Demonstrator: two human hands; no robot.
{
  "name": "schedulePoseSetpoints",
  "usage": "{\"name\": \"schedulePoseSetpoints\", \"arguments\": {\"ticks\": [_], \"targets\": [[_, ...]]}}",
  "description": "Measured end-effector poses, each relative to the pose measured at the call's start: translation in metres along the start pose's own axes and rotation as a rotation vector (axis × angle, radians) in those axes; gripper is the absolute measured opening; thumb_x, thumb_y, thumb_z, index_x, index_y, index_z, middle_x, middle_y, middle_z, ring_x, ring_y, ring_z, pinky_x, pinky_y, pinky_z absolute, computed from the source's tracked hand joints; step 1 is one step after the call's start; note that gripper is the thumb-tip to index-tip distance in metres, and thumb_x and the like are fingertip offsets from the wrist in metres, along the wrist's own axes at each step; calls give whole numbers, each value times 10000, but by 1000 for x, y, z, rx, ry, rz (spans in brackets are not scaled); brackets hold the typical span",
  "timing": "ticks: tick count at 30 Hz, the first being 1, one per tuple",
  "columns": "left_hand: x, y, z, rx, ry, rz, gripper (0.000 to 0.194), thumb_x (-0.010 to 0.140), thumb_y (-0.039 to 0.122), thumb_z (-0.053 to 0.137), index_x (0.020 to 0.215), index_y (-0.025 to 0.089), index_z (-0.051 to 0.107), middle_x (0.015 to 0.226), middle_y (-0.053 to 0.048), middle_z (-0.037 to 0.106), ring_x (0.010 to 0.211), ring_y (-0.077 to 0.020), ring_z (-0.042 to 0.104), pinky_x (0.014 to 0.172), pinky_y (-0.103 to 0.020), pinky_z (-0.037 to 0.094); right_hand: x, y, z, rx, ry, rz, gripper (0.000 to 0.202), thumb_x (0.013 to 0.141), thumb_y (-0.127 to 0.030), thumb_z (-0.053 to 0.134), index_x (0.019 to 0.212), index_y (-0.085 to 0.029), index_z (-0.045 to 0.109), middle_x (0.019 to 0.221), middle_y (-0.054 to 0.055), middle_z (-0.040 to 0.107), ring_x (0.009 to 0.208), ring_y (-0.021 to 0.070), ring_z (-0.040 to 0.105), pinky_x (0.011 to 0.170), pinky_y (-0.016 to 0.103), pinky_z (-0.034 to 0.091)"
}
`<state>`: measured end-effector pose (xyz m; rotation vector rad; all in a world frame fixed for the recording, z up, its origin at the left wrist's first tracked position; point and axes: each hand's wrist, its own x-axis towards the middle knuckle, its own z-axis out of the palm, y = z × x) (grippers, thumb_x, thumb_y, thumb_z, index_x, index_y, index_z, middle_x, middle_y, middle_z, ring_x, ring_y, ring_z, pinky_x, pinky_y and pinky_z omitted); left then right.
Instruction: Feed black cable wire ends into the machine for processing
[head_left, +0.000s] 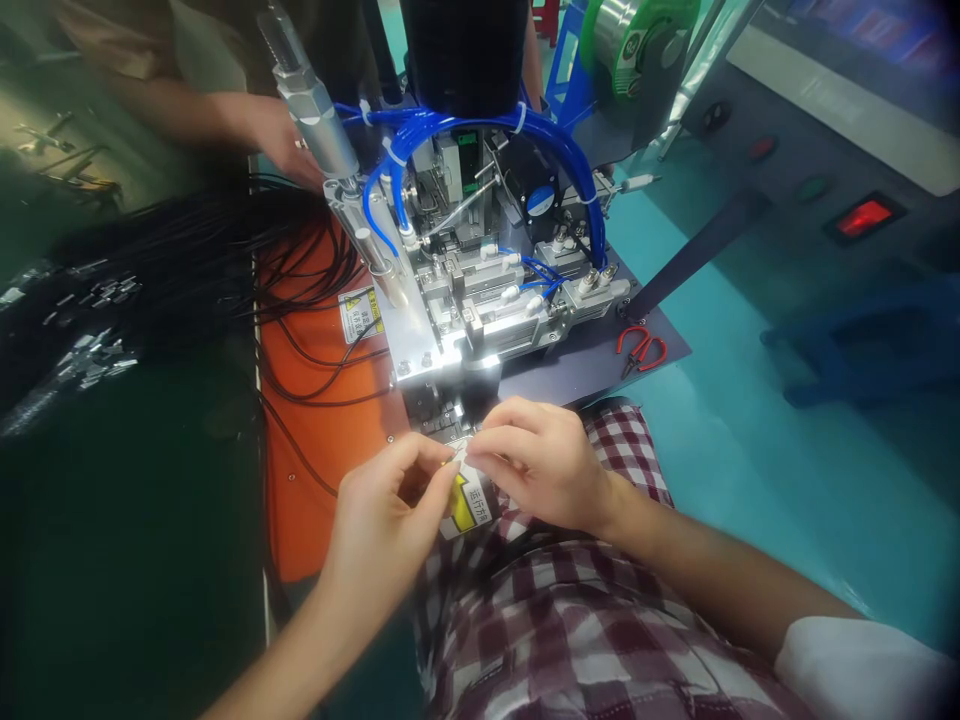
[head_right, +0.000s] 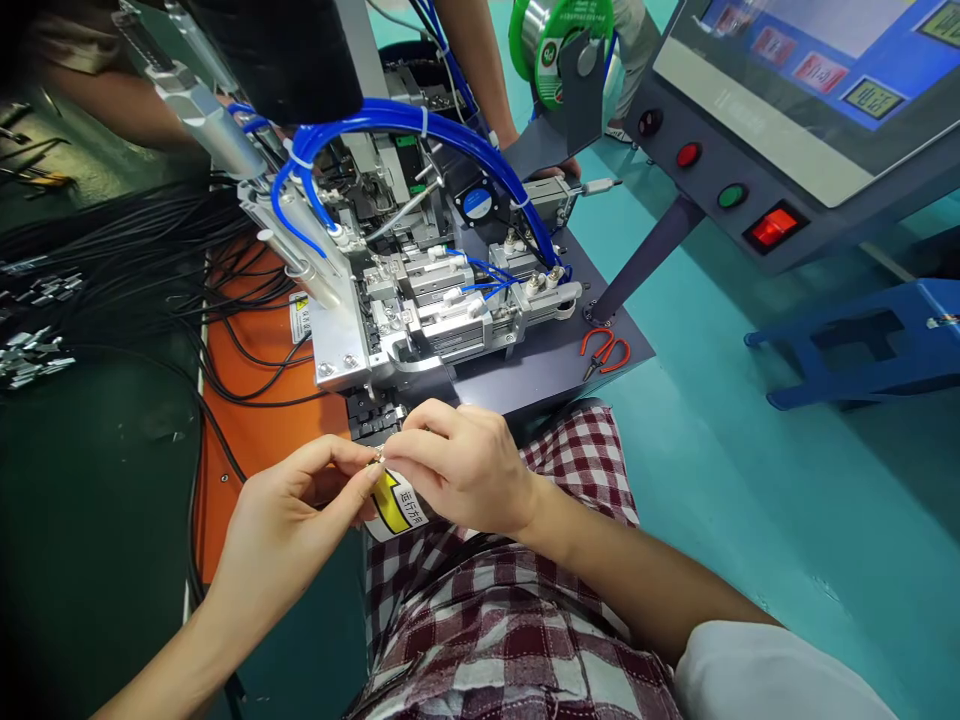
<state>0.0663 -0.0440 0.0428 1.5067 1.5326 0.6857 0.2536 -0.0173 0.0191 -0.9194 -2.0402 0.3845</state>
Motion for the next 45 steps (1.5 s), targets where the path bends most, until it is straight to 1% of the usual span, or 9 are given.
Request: {"name": "schedulePoseSetpoints", "arguments": {"ticks": [4,8,14,20,25,31,36,39,45], "targets": [[0,2,-1,-1,-16,8,174,849,370,637,787,207,633,608,29,618,529,-139,599,512,-238,473,1,3,-2,-9,-35,-17,151,948,-192,568,877,-209,701,841,33,684,703,118,617,642,241,463],[0,4,-1,-31,-25,-11,182,845,381,647,797,206,634,625,28,628,528,-138,609,509,-238,478,1,2,0,117,-22,73,70,918,-197,622,876,-186,676,849,40,683,671,112,596,616,229,476],[2,5,-1,-101,-56,-41,187,830,377,647,790,194,636,568,29,624,487,-142,619,477,-232,478,0,-8,9,355,60,336,76,850,-190,685,777,-182,665,788,13,668,564,82,514,531,216,452],[6,7,-3,-253,-75,-115,231,804,393,680,877,177,643,553,32,609,460,-122,585,437,-203,436,2,-18,15,719,42,828,138,787,-276,715,735,-174,638,574,-41,564,429,65,426,394,201,345],[9,4,-7,-409,-218,-205,318,848,426,660,1037,170,673,545,25,602,495,-113,565,461,-190,418,-1,-19,17,637,75,743,101,809,-242,689,759,-174,633,651,-30,588,504,72,470,467,204,390],[13,3,-8,-565,-255,-313,301,804,395,725,995,169,673,496,5,620,463,-119,566,452,-187,411,-2,-19,18,545,114,667,112,810,-220,693,726,-171,636,727,-15,630,547,69,482,524,208,419],[13,5,-6,-572,-142,-362,298,721,392,791,872,167,667,489,-25,647,436,-132,564,422,-190,385,-4,-19,19,731,49,870,134,788,-277,719,760,-165,651,611,-41,559,478,61,413,443,198,341],[12,4,-5,-531,-75,-365,288,708,388,801,837,159,684,437,-1,594,409,-110,512,414,-184,341,-2,-20,18,856,9,997,199,754,-325,766,766,-162,653,542,-61,505,449,55,362,407,189,275],[11,6,-4,-550,-32,-372,244,711,377,794,778,168,687,405,48,507,374,-68,401,439,-201,339,3,-22,16,1082,-33,1149,310,664,-376,840,743,-156,636,454,-88,447,411,45,318,387,181,259]]}}
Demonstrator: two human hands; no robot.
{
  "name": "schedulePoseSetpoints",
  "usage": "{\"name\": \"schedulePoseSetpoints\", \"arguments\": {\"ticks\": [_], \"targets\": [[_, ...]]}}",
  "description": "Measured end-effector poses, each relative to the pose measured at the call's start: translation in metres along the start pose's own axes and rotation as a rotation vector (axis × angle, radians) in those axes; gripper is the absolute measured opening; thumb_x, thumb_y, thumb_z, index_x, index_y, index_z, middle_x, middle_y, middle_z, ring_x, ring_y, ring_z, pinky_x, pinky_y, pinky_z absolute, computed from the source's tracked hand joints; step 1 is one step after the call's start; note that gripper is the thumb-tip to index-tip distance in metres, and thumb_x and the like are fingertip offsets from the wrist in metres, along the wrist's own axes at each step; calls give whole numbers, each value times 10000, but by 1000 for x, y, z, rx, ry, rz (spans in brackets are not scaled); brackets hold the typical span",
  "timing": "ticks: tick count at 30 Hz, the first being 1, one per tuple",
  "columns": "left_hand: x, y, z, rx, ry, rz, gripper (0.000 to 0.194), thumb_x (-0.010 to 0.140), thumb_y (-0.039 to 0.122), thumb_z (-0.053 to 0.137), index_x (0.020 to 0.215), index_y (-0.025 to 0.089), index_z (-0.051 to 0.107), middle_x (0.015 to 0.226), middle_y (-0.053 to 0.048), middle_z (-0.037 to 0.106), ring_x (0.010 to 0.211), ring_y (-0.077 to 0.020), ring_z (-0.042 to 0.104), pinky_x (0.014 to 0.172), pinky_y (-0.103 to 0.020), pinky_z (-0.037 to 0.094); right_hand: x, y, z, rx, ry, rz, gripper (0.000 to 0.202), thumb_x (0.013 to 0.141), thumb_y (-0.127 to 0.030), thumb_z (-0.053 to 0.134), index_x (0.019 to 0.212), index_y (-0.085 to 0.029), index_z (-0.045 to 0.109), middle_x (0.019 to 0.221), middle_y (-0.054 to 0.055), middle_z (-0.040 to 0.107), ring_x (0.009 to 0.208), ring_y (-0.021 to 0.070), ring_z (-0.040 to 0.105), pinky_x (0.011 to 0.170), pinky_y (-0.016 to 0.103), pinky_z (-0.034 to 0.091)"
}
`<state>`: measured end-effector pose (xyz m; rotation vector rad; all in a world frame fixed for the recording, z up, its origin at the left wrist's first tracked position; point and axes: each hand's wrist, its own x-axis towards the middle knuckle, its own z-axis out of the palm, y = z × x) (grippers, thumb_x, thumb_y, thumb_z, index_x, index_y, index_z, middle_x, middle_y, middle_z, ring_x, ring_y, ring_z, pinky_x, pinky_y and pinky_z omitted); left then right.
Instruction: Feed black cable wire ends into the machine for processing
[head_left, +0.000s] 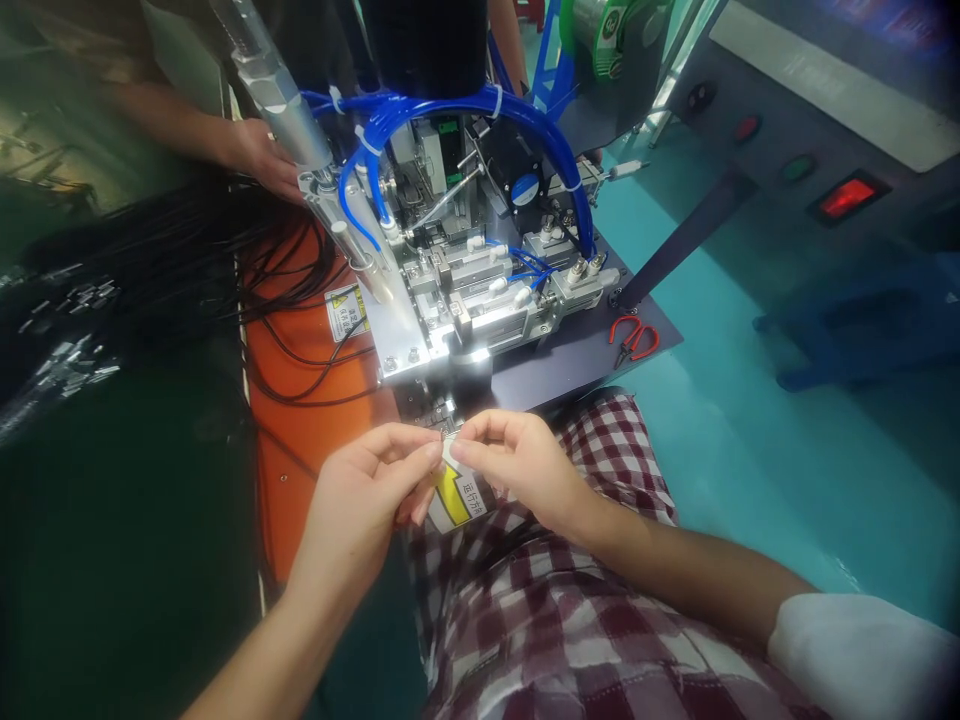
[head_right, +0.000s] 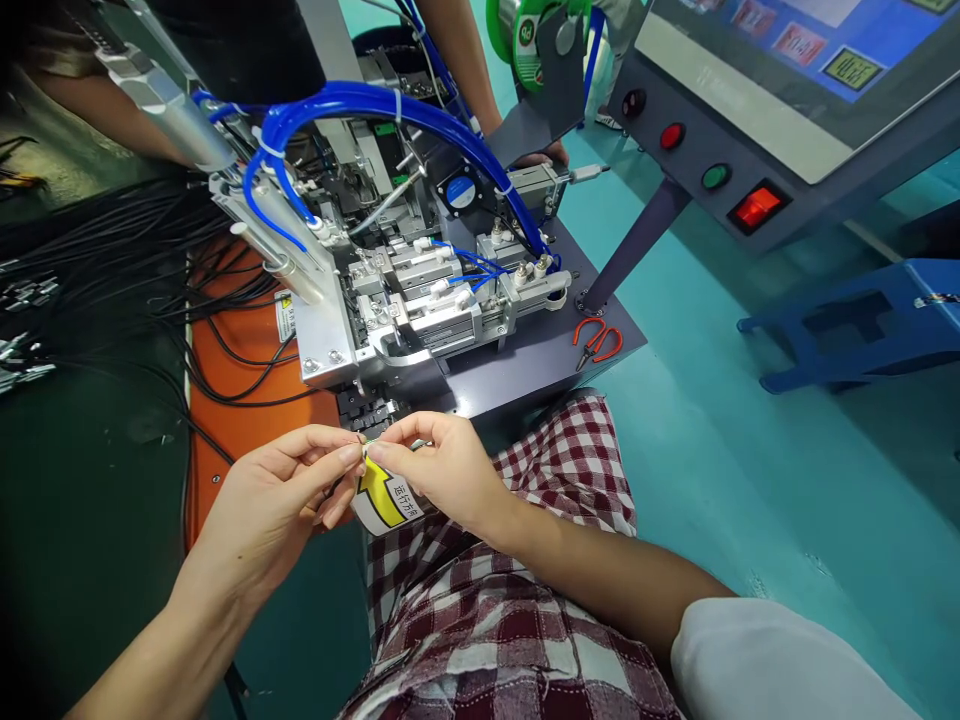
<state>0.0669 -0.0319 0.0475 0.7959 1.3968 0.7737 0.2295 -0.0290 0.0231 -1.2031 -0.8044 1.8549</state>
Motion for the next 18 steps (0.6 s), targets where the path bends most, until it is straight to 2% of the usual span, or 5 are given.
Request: {"name": "schedulePoseSetpoints", "arguments": {"ticks": [6,9,12,15,18], "targets": [[1,2,1,-51,-9,-6,271,670,379,818,725,153,680,571,3,634,365,-49,412,427,-208,324,-1,4,2,-107,39,-64,215,732,-335,764,750,-155,649,515,-60,518,417,50,353,395,189,273],[2,-2,0,-15,-10,-3,259,686,377,809,741,155,687,536,10,615,369,-53,414,431,-206,323,-4,6,3,-386,146,-348,118,782,-245,698,720,-160,643,645,-21,606,467,56,426,460,209,363],[4,-8,-2,66,1,21,252,719,388,794,786,162,703,435,45,514,389,-62,401,439,-196,313,-5,6,3,-632,196,-618,114,821,-195,665,714,-167,636,742,-5,644,518,61,478,535,220,422],[5,-10,-4,91,-17,22,265,734,400,787,816,160,711,423,53,481,398,-62,380,443,-198,302,-3,4,-3,-666,145,-711,90,868,-189,646,780,-171,655,772,2,655,553,72,515,532,212,436],[5,-10,-5,81,-28,5,265,733,392,785,821,154,708,519,15,585,394,-50,373,452,-214,315,1,1,-12,-686,158,-831,95,893,-128,612,898,-179,692,829,23,669,682,106,594,579,213,476]]}}
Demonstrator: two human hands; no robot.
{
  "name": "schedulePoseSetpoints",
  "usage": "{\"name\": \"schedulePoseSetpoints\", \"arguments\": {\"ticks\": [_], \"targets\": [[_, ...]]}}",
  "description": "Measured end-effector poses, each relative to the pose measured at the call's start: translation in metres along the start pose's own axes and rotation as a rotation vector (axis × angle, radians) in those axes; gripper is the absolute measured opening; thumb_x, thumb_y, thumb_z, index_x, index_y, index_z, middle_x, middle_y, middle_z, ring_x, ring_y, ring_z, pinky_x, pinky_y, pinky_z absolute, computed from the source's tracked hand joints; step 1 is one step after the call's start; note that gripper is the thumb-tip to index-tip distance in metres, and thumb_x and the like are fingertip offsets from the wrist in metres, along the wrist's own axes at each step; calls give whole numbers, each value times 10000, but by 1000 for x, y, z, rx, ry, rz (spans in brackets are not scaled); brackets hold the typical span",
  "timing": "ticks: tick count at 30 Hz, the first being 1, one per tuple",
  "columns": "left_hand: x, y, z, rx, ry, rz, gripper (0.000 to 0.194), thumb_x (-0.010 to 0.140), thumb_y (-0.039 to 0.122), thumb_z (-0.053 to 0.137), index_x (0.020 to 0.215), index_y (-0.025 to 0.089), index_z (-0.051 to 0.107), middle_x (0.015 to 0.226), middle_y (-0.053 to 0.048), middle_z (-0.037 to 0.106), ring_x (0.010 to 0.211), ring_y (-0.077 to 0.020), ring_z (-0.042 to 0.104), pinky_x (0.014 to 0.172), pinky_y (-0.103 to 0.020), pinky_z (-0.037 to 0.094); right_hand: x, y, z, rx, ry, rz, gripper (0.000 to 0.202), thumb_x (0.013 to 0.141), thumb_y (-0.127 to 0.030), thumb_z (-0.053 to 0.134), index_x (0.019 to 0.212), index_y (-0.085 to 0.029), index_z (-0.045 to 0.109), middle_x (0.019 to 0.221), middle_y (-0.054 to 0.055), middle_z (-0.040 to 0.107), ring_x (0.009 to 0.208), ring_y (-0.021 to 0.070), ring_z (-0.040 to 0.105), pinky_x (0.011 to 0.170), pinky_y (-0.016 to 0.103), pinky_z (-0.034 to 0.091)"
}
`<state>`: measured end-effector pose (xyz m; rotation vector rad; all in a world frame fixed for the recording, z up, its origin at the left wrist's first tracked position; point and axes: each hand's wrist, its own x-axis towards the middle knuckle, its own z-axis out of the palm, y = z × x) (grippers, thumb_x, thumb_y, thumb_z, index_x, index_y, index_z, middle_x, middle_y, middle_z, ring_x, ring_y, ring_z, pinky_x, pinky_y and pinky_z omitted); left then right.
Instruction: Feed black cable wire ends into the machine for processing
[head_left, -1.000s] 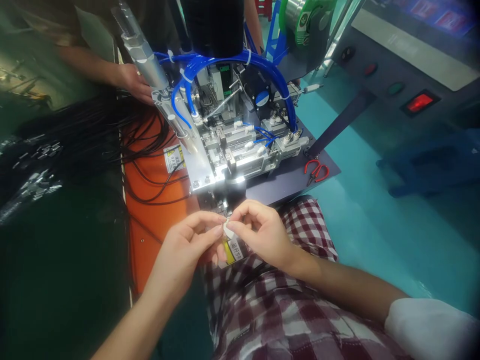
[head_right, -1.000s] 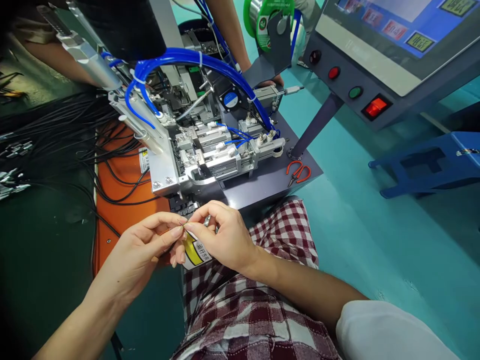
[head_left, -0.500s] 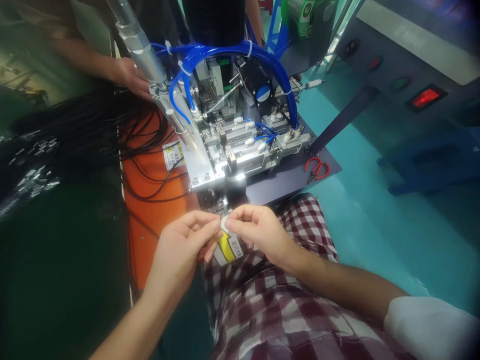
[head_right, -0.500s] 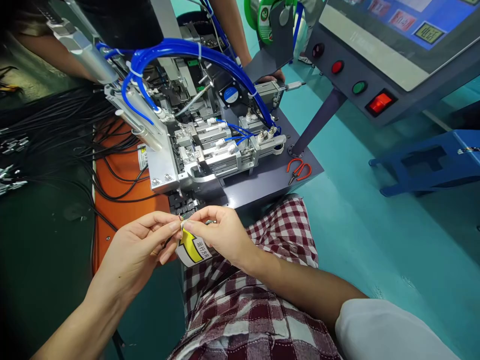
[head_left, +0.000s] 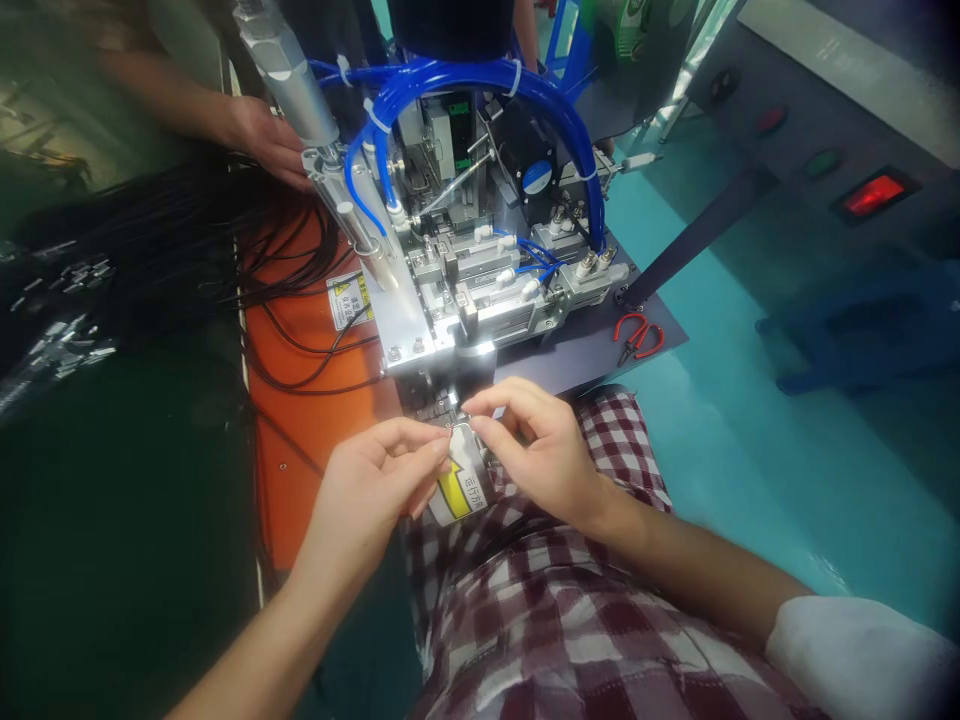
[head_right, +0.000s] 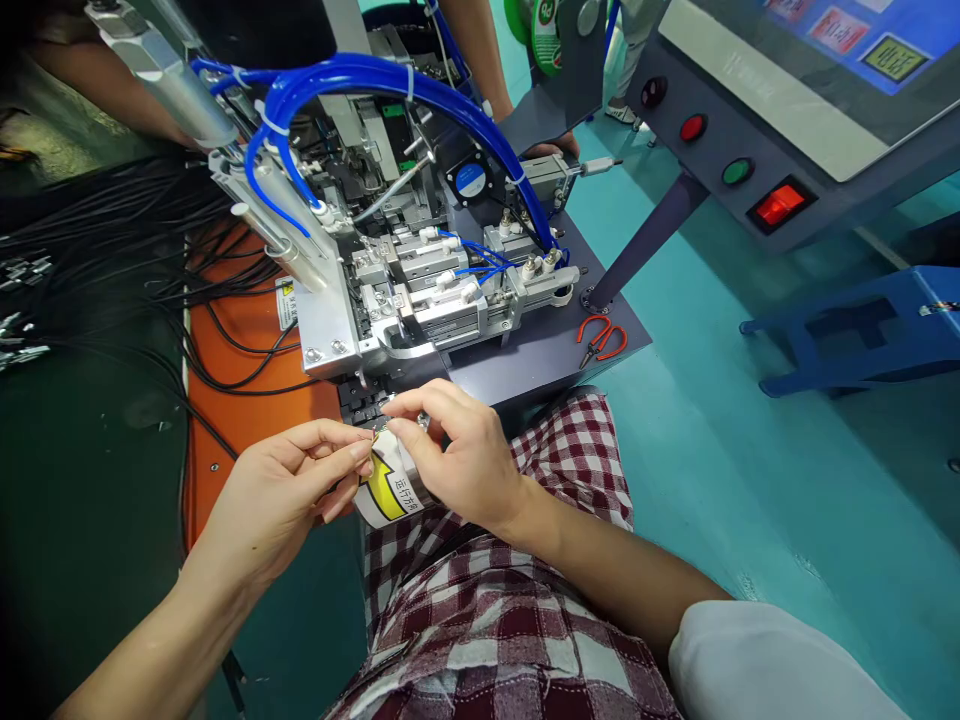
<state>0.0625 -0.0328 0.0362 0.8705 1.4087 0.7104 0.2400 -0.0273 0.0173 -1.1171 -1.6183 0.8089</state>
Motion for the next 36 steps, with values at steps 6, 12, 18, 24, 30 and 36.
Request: {"name": "schedulePoseSetpoints", "arguments": {"ticks": [6,12,18,24,30,36], "targets": [[0,3,-1,26,-16,3,245,756,394,758,760,160,687,484,26,547,392,-60,380,460,-223,324,0,11,-5,-173,-74,-235,222,934,-115,559,1056,-199,725,916,45,677,736,110,636,651,224,517],[0,4,-1,9,-14,-17,251,739,386,774,799,155,698,612,-10,637,394,-47,382,448,-222,315,1,14,-7,-292,-82,-341,163,928,-124,585,971,-174,734,887,49,708,746,122,660,674,231,521],[-1,3,-2,4,2,-3,243,754,383,766,830,162,701,604,-8,639,392,-50,385,451,-222,329,-6,12,-7,-368,-7,-378,122,914,-123,614,909,-185,718,839,36,730,699,119,653,630,243,496],[-3,1,-1,65,1,34,245,755,392,763,835,168,706,599,-1,628,421,-66,418,446,-215,350,-5,8,-4,-107,2,-192,118,903,-121,611,952,-192,692,890,55,711,751,132,658,632,238,538],[-3,4,1,65,-11,32,261,740,405,768,819,167,694,613,-4,635,423,-65,423,424,-202,328,-2,12,-8,-126,-100,-244,174,930,-123,564,991,-200,707,932,64,703,805,142,677,700,253,551],[-3,2,0,56,-12,31,221,769,376,746,827,169,696,602,2,624,419,-56,411,443,-203,332,-5,13,-7,-209,-81,-302,135,906,-110,590,892,-191,697,870,53,715,714,133,644,660,254,510]]}}
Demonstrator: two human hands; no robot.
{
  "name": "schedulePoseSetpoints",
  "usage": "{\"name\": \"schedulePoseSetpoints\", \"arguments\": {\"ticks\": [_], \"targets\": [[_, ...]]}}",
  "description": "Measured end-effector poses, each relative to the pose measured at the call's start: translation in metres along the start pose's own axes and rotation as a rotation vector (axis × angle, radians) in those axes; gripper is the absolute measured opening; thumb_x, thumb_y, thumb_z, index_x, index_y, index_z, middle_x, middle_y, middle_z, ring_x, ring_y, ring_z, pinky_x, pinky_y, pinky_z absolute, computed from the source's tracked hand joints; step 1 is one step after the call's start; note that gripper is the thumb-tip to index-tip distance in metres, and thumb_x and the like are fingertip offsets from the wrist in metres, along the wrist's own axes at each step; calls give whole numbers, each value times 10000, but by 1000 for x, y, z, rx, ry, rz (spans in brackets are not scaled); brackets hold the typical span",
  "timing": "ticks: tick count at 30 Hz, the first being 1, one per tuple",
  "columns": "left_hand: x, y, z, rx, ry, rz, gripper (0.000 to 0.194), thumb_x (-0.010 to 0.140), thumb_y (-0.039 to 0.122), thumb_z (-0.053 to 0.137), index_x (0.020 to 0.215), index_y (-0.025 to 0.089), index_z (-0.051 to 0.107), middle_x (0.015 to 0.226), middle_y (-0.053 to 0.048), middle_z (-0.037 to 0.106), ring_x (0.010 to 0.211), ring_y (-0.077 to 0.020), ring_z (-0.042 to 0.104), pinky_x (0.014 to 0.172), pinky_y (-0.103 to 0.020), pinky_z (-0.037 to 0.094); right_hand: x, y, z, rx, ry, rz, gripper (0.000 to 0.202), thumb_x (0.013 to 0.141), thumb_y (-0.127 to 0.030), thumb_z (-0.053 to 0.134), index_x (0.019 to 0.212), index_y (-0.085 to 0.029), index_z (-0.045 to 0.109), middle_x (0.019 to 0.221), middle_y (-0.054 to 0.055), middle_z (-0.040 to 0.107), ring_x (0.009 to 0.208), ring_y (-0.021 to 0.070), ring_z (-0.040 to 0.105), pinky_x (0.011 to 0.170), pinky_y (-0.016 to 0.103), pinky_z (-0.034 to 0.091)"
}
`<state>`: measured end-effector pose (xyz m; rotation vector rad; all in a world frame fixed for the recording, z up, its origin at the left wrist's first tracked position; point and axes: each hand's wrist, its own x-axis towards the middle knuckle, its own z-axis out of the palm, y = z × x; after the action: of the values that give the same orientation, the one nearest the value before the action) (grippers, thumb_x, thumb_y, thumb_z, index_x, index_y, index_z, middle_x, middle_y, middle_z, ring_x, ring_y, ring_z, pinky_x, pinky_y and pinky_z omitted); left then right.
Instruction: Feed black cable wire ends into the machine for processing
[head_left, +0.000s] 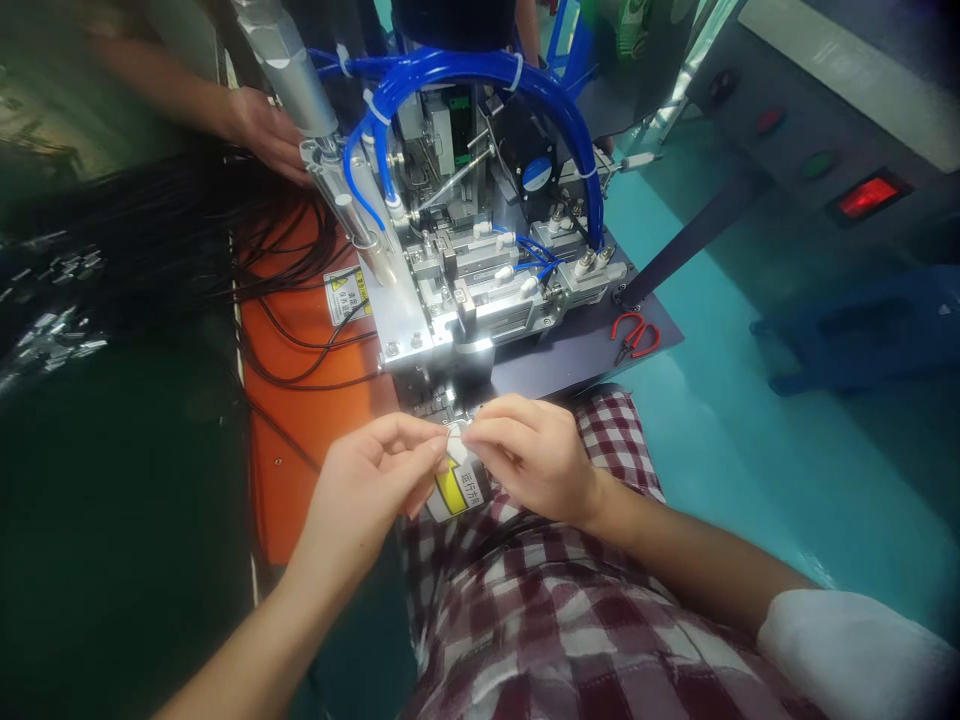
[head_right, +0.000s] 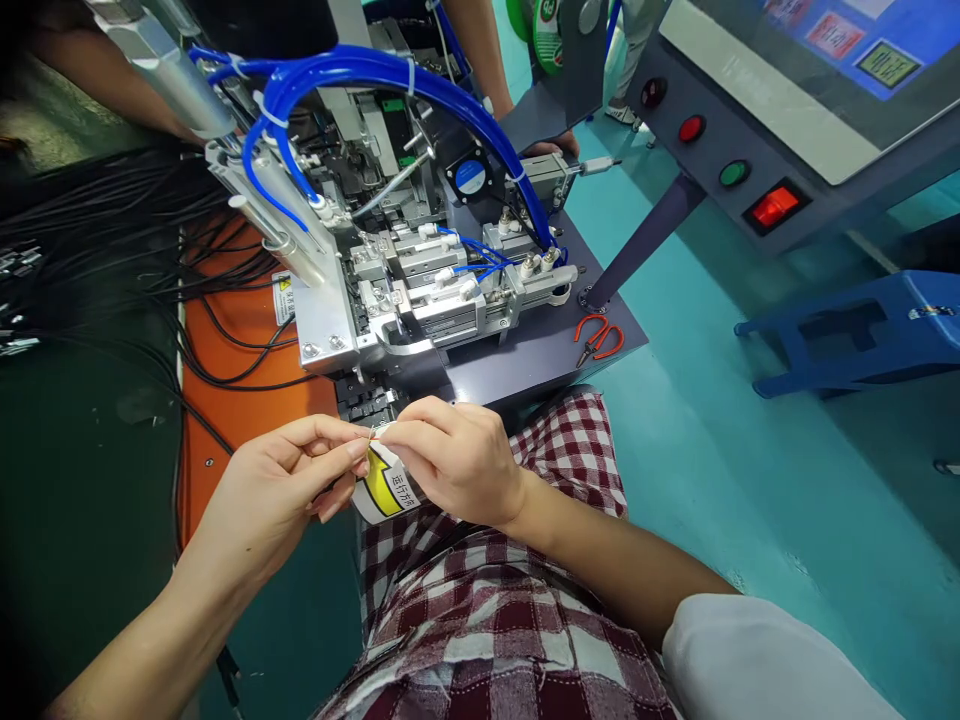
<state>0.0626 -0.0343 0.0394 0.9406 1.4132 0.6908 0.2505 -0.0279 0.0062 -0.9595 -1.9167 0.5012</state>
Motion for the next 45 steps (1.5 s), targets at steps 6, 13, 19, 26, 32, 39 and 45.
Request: {"name": "schedulePoseSetpoints", "arguments": {"ticks": [6,13,19,26,32,39,45], "targets": [[0,0,-1,23,-50,4,251,762,392,761,839,164,692,610,7,619,425,-54,425,436,-194,310,5,-1,1,271,-38,194,86,866,-121,625,805,-175,653,802,22,658,621,98,550,580,228,466],[0,13,-2,-206,-158,-50,266,712,361,803,794,142,677,591,11,630,348,-16,366,435,-192,294,16,-6,2,706,-130,653,173,823,-318,717,782,-183,617,625,-39,587,422,56,439,401,198,361],[0,11,-3,-316,-163,-43,249,731,362,789,794,157,662,565,25,623,347,-11,344,448,-187,321,21,-22,8,990,-163,1003,298,742,-410,763,757,-173,582,425,-106,436,367,43,333,388,177,274],[-16,7,8,2,216,128,234,746,372,788,848,188,687,623,16,635,467,-67,474,469,-189,371,9,-43,12,383,41,690,81,802,-214,618,739,-181,578,701,-9,592,549,85,487,498,220,363],[-8,12,5,-189,-12,-32,215,770,353,729,770,157,641,584,20,629,356,-20,352,441,-198,306,11,-31,13,772,-152,1019,150,821,-286,639,754,-191,545,490,-90,439,411,63,349,407,193,288],[-2,11,4,-191,-32,-73,240,750,364,717,776,152,607,575,5,651,330,-27,348,441,-209,295,19,-23,5,591,-192,849,138,815,-280,669,899,-180,626,606,-67,511,468,59,417,440,183,340],[-3,8,2,-174,-48,-74,219,774,348,700,766,149,609,589,0,655,344,-24,357,437,-199,255,25,-21,13,669,-132,907,123,803,-278,666,779,-170,612,534,-70,480,441,55,359,403,177,280]]}}
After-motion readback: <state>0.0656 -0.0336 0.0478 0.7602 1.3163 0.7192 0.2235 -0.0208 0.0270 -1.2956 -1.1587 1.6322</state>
